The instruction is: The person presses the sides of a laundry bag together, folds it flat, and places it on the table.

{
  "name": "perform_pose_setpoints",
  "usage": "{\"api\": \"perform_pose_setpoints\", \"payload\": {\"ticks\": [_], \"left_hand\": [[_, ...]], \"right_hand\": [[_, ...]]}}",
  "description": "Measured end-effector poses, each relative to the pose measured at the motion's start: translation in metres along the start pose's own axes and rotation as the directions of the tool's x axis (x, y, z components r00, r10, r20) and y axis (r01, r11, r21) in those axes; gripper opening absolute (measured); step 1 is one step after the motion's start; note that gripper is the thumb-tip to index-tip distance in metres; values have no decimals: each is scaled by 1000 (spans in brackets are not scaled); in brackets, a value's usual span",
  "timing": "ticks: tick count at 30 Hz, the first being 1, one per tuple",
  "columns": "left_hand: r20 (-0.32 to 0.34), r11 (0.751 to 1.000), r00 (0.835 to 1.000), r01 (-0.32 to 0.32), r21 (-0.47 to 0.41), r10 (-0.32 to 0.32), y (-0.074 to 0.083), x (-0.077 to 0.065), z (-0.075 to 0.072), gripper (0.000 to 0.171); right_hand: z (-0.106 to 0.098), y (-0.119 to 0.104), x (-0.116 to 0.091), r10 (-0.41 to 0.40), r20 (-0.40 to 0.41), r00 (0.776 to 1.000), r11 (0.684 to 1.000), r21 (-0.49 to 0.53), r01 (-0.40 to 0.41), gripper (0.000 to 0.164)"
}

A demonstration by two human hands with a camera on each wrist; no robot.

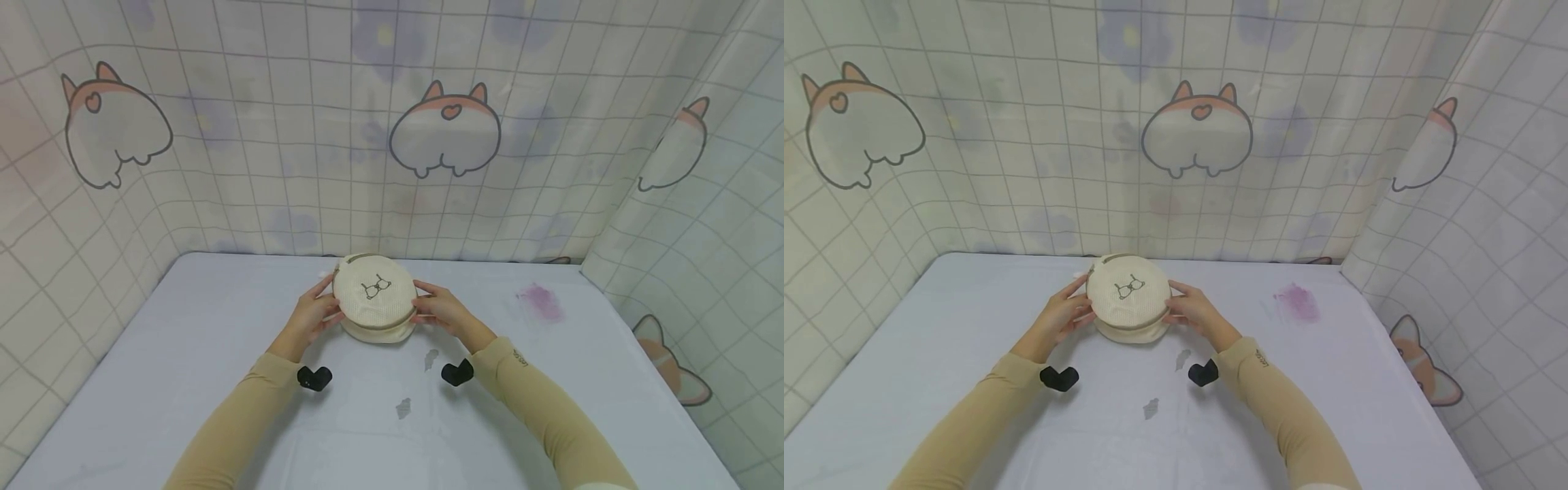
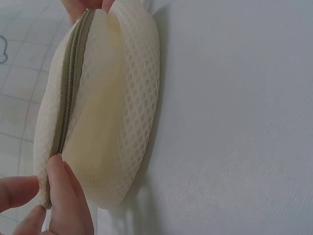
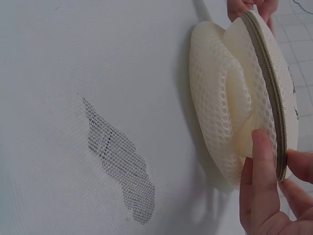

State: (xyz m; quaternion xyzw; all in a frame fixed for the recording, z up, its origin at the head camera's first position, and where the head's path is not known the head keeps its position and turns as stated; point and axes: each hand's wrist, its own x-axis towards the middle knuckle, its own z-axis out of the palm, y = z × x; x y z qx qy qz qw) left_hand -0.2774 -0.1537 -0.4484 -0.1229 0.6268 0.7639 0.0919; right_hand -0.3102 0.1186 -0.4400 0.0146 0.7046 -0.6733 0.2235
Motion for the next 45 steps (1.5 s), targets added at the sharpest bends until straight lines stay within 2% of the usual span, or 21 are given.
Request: {"api": "perform_pose_setpoints", "payload": {"ticks": [20,27,38,45], "left_hand": [[-14,1000,1000,10,6,-10,-8,0,-2,70],[-14,999,999,32,3,-32,-9,-1,-1,71],[-39,998,998,50,38,-49,-11,3,-2,70],[-37,997,997,67,40,-66,-10,0,-1,72]], "right_hand": [[1,7,4,30,-27,999,999,-10,-30,62],[0,7,5,34,-43,998,999,-36,-35,62],[0,0,2,48,-43,998,997,-59,-50,65],[-3,1,1,38,-25,999,997,-68,-40,64]]}}
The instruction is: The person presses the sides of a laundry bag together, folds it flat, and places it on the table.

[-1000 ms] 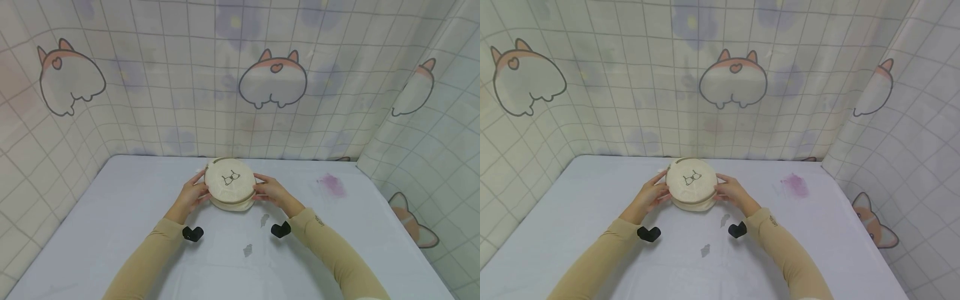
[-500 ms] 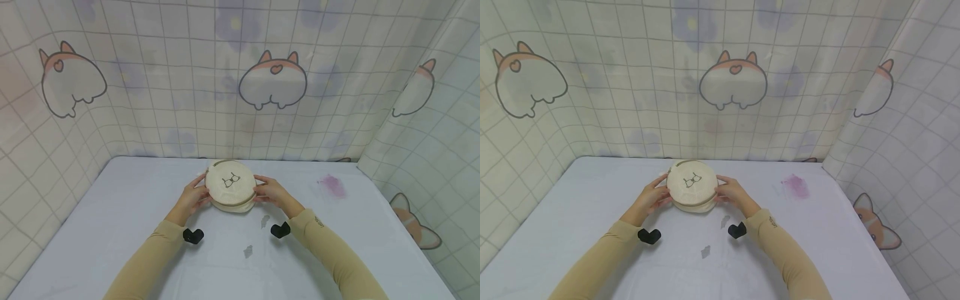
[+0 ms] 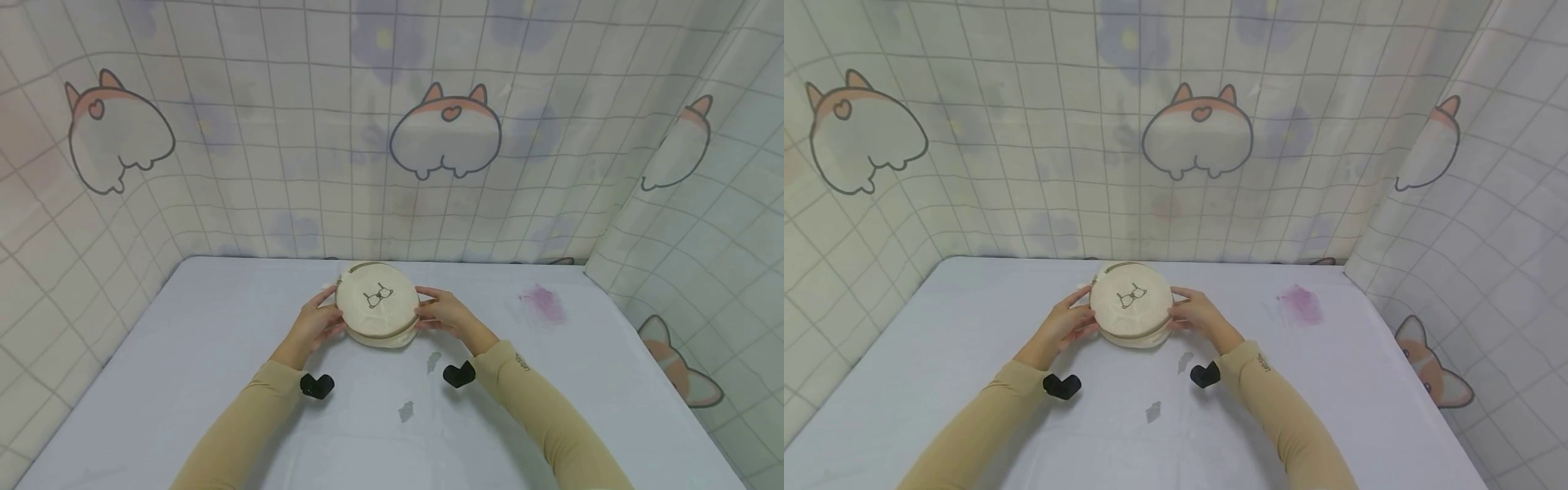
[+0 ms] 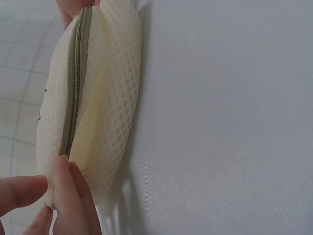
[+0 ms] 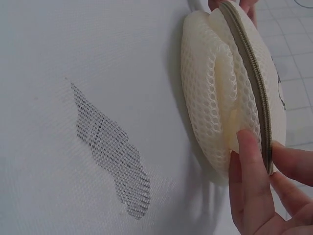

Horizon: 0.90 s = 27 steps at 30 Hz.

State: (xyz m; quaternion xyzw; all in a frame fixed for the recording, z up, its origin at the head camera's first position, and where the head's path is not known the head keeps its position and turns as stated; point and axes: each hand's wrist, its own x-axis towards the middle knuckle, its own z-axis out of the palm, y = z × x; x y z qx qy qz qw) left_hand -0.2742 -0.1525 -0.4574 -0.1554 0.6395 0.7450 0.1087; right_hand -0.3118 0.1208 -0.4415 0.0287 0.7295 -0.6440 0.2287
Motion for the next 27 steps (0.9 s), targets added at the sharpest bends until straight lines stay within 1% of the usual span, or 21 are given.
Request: {"api": "perform_pose_setpoints", "payload": {"ticks": [4,9,16,22,27], "left_hand": [[0,1000,1000,-6,-8,6,0,0,1,73],[-17,1000,1000,-7,8,7,1,0,0,72],[-18,1000,1000,-5,14,5,1,-1,-1,71],[-23,1000,1000,0,18,0,-1,0,-1,73],[-27,1000,1000,7,8,-7,-1,2,-1,73]], "right_hand": [[-2,1,2,-1,3,1000,1000,1,1,65],[-2,1,5,-12,21,1000,1000,-19,13,66],[-1,1,8,-19,28,999,999,-46,20,66],[-2,3,11,-59,25,998,992,-110,62,65],[-1,2,12,-56,18,998,989,-135,58,64]]}}
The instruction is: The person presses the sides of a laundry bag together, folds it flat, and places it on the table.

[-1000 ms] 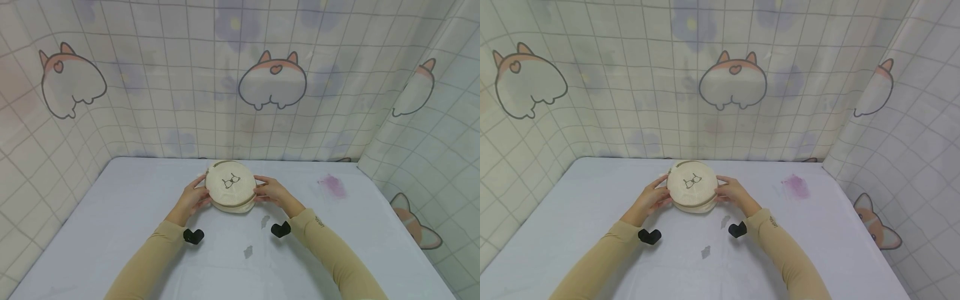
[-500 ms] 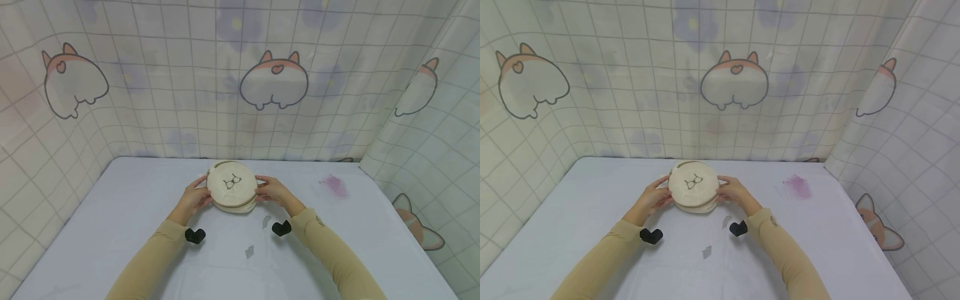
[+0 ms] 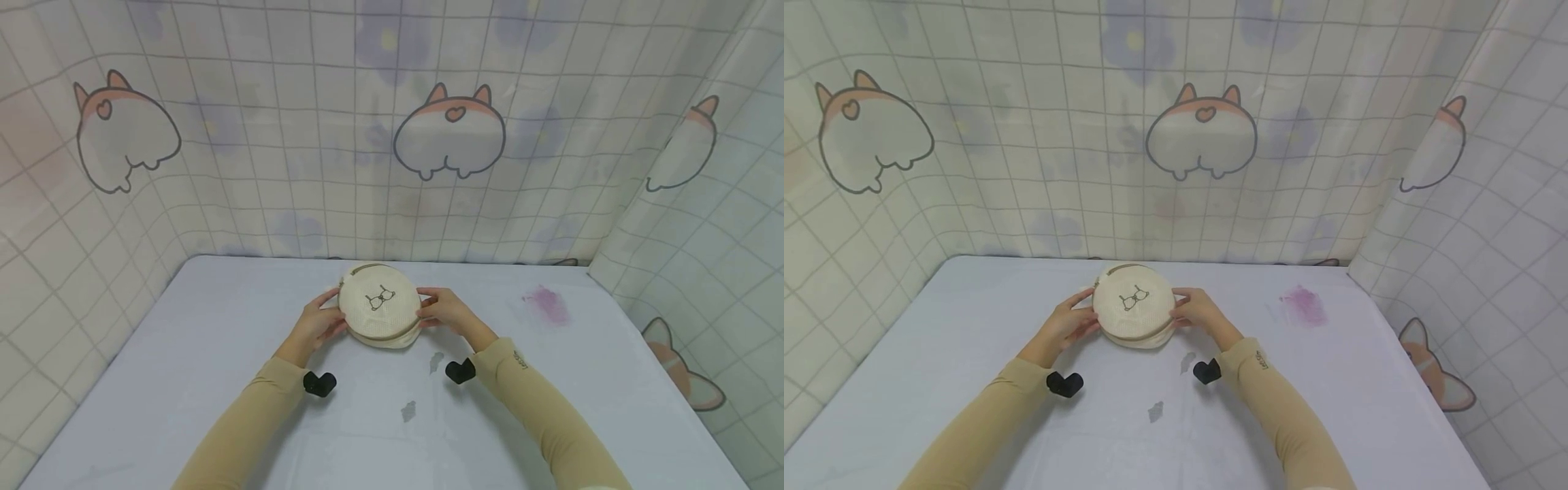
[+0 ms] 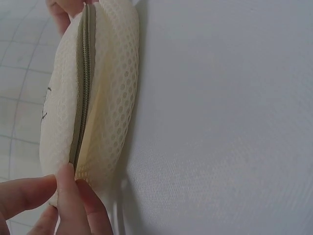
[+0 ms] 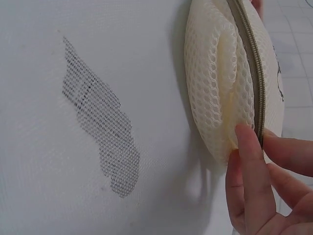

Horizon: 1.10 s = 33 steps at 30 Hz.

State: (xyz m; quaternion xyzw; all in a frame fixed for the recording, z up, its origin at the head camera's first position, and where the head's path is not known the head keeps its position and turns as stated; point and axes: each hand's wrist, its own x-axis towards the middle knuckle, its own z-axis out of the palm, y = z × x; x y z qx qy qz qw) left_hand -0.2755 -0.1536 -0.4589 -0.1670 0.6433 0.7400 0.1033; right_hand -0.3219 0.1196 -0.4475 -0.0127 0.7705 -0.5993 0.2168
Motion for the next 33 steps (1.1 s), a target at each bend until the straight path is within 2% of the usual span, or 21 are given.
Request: {"api": "perform_pose_setpoints", "payload": {"ticks": [13,26,33], "left_hand": [[0,999,1000,-11,35,11,1,0,0,72],[12,996,1000,-15,85,14,8,3,2,71],[11,992,1000,-11,126,10,8,5,1,70]], "right_hand": [[1,-1,2,20,-3,1000,999,-40,-20,63],[1,-4,0,-2,8,1000,999,-50,2,61],[0,-5,0,6,4,1000,991,-132,-5,62]]}}
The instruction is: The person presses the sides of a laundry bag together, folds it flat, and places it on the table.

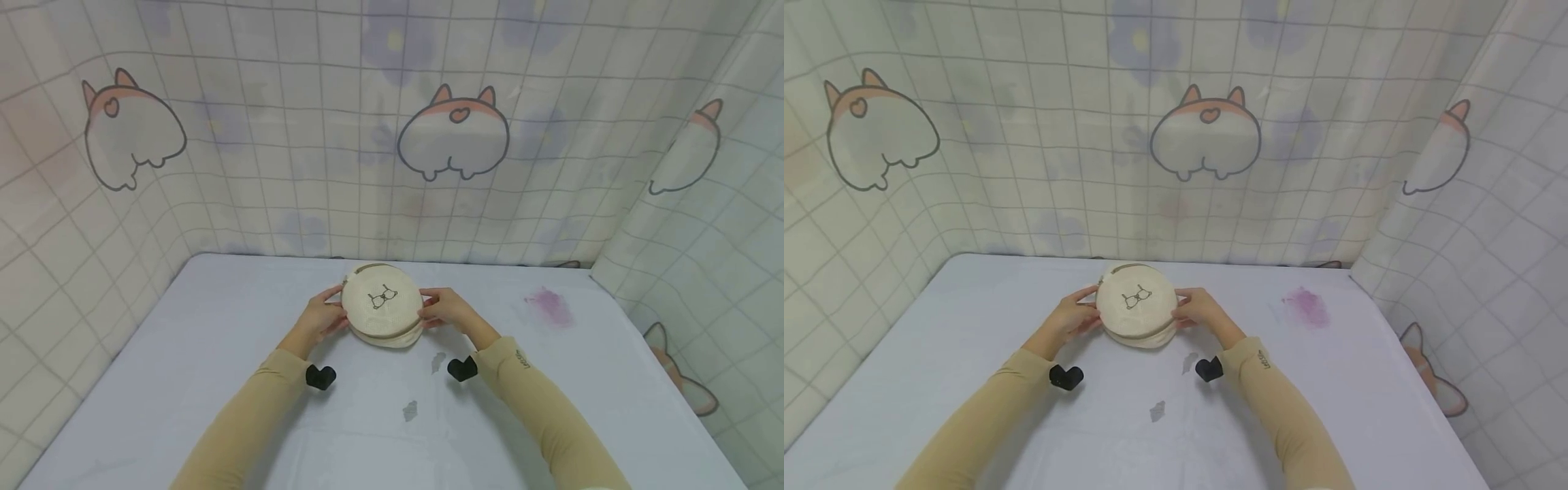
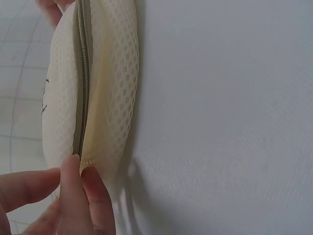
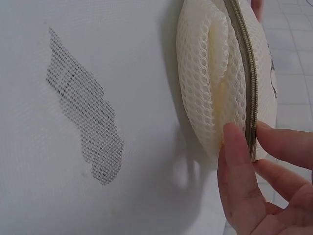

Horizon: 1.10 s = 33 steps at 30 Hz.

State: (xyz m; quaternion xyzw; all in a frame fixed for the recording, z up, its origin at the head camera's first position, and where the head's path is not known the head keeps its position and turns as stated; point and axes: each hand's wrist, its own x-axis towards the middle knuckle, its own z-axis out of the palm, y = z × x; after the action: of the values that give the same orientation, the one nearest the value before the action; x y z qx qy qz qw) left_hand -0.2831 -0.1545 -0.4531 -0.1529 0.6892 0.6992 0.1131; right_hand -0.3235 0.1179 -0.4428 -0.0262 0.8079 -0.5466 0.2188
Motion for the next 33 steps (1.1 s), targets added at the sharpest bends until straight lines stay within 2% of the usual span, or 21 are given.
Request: {"api": "perform_pose_setpoints", "payload": {"ticks": [4,7,10,14,17,21,23,25,27,31,33], "left_hand": [[11,999,1000,4,38,-4,1,-3,-3,69],[26,998,1000,8,57,-9,1,-4,-5,70],[53,998,998,15,55,-17,2,-6,-8,71],[73,997,997,3,80,-8,5,-9,-11,72],[72,989,997,-36,146,26,7,-11,-12,71],[78,952,992,-119,283,101,8,-12,-13,68],[80,918,987,-158,365,139,9,-14,-12,66],[83,864,979,-205,459,188,9,-15,-11,65],[95,783,965,-253,568,243,10,-16,-9,63],[128,586,931,-318,745,343,10,-18,-4,62],[145,521,918,-333,786,368,11,-19,-3,62]], "right_hand": [[1,-2,-1,-31,13,999,988,-154,33,62],[0,-5,-4,-71,27,997,952,-296,76,63],[-2,-9,-7,-109,43,993,911,-395,117,64],[-5,-13,-10,-134,64,989,876,-460,149,66],[-7,-16,-13,-145,68,987,868,-470,160,65],[-9,-20,-18,-188,55,981,856,-480,191,61],[-10,-22,-19,-228,45,973,836,-503,219,58],[-11,-22,-19,-274,32,961,803,-542,247,56],[-11,-21,-19,-318,21,948,768,-580,270,53],[-10,-21,-19,-405,30,914,683,-655,324,49],[-8,-21,-19,-448,50,893,638,-681,359,48]]}}
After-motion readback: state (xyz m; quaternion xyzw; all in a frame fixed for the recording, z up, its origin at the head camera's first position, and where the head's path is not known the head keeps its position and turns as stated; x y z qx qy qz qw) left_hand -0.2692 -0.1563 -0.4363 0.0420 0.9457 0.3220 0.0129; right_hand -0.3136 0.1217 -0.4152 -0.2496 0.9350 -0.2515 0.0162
